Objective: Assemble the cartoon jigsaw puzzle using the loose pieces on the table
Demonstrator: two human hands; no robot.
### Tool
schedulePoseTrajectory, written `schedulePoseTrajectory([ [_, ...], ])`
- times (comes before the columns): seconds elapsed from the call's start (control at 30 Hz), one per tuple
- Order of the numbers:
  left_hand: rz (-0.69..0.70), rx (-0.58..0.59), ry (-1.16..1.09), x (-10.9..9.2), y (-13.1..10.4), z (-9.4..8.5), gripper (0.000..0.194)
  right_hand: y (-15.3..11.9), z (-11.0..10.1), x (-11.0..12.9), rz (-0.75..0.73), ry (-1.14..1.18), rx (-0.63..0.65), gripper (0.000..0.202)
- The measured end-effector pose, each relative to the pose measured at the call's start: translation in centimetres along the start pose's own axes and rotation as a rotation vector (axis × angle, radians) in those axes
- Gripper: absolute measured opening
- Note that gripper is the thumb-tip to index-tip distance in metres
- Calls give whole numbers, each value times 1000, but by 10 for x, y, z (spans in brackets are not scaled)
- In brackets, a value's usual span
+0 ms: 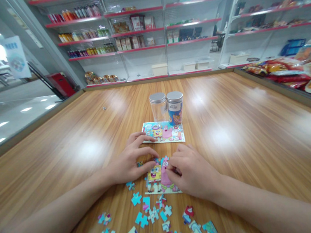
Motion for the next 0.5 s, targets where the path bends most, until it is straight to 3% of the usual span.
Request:
schedulePoseTrajectory([
  [0.17,27,-69,-68,-2,1,-4,31,1,-5,4,-29,23,-146,12],
  [0.33,51,-26,-30,-2,-1,-3,29,2,-4,7,-40,33,-11,7],
  [0.5,65,-1,-21,-1,-2,-2,29,1,-3,5,-32,14,-56,10],
])
Point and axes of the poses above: each hand's wrist, its own y-axis towards the middle knuckle, its own z-axis out of the palm, x = y × z, the point moved 1 cm from there along y, towards the middle knuckle, and after that the axes turned 13 degrees about -y, right-handed, at the moved point
